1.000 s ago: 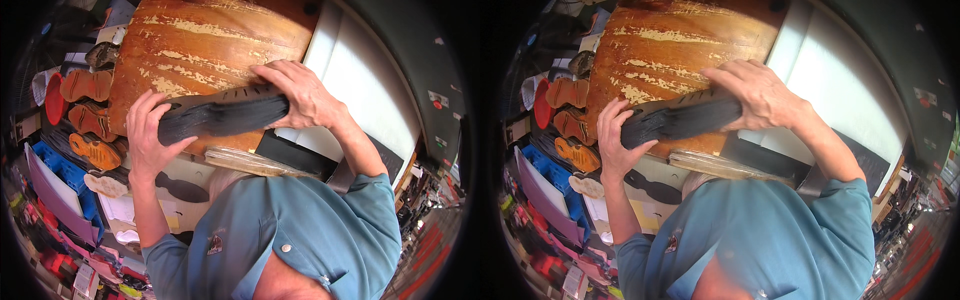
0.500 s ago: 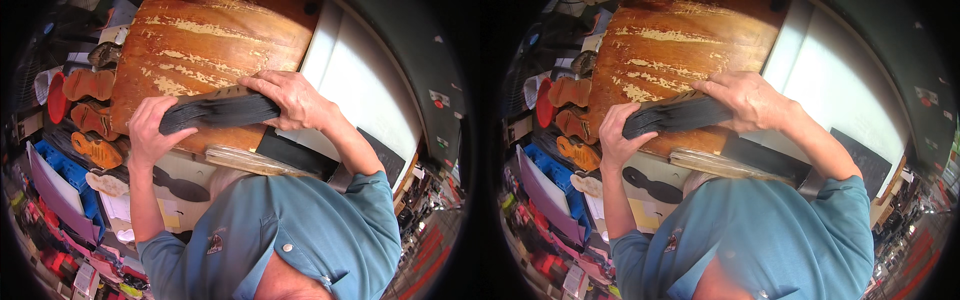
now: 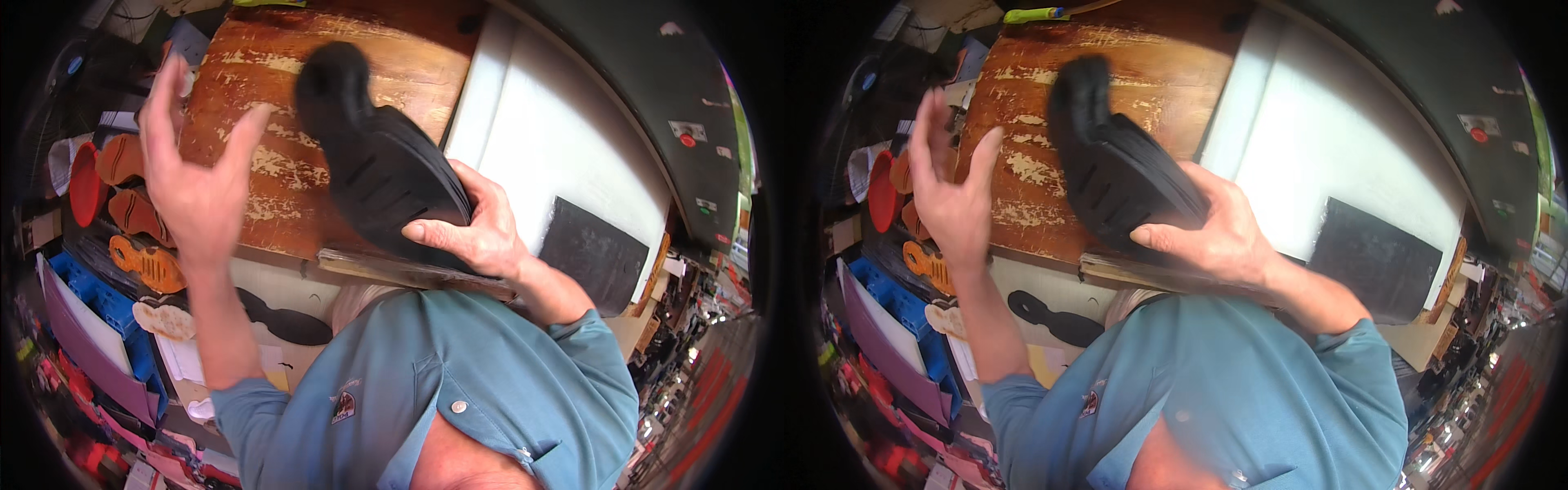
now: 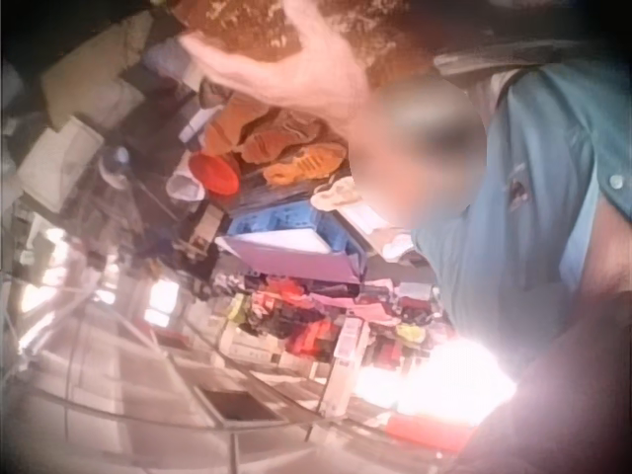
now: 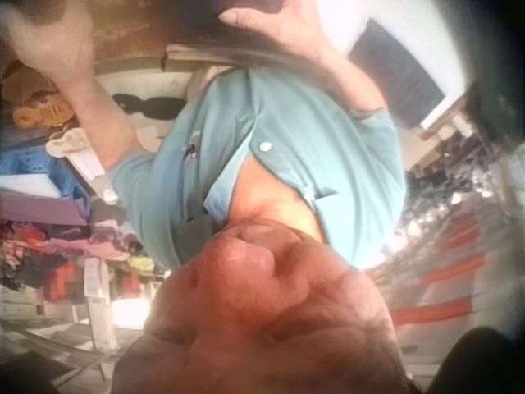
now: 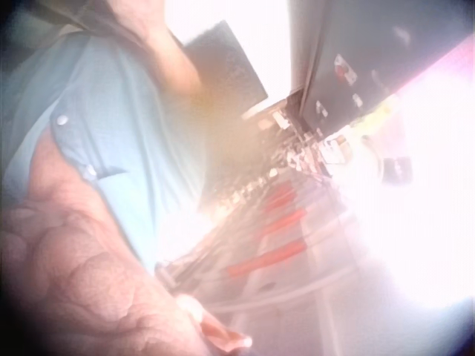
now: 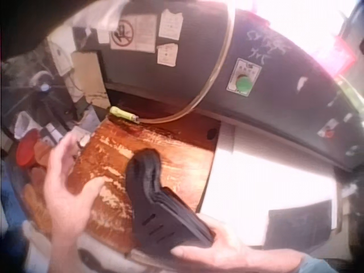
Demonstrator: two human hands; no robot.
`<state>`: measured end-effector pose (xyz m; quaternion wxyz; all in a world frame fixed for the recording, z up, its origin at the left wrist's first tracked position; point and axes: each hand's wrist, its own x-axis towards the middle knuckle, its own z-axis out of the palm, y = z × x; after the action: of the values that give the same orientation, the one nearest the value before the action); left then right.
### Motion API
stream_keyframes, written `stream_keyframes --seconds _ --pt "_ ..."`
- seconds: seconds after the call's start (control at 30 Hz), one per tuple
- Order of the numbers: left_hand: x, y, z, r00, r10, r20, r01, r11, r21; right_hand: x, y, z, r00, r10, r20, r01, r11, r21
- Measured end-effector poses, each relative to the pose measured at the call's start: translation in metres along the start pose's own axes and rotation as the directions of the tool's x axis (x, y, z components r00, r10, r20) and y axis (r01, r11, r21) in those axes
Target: The person uses a hot-air tool to stitch together stacked black shoe insoles on a wooden workbench. They repeatedly align the insoles, apply the tool along the edges, and flip the stack to work on different sides. The person occasionally separates the insoles to check alignment before restacking and continuing the stitching.
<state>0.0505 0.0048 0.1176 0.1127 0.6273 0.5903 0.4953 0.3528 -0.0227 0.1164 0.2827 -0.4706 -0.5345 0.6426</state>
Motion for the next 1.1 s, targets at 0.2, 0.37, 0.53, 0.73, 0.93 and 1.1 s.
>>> stream_keyframes --seconds 0.2,0.37,0.53,0.73,0.93,1.1 --pt "-0.101 0.047 0.088 0.569 -0.428 0.702 0.803 0.473 -0.363 -0.033 0.048 0.037 0.947 0.216 -0.238 -0.131 0.936 0.327" --pt "-0.111 0.047 0.099 0.657 -0.422 0.625 0.726 0.576 -0.375 -0.052 0.051 0.043 0.976 0.149 -0.161 -0.077 0.920 0.384" --pt "-0.092 0.042 0.079 0.696 -0.304 0.650 0.547 0.812 -0.206 -0.057 0.045 0.055 0.992 -0.015 -0.124 0.069 0.897 0.437" --pt "-0.107 0.037 0.075 0.668 -0.226 0.709 0.311 0.950 0.011 -0.060 0.067 0.046 0.896 0.394 0.205 -0.443 0.819 0.364" --pt "-0.133 0.020 0.065 0.715 -0.113 0.690 0.069 0.993 0.092 -0.050 0.052 0.008 0.894 0.311 0.323 -0.183 0.910 -0.372" --pt "-0.124 -0.009 0.062 0.702 -0.137 0.699 0.010 0.983 0.183 -0.021 -0.002 -0.035 0.952 -0.151 0.268 0.264 0.849 -0.458"
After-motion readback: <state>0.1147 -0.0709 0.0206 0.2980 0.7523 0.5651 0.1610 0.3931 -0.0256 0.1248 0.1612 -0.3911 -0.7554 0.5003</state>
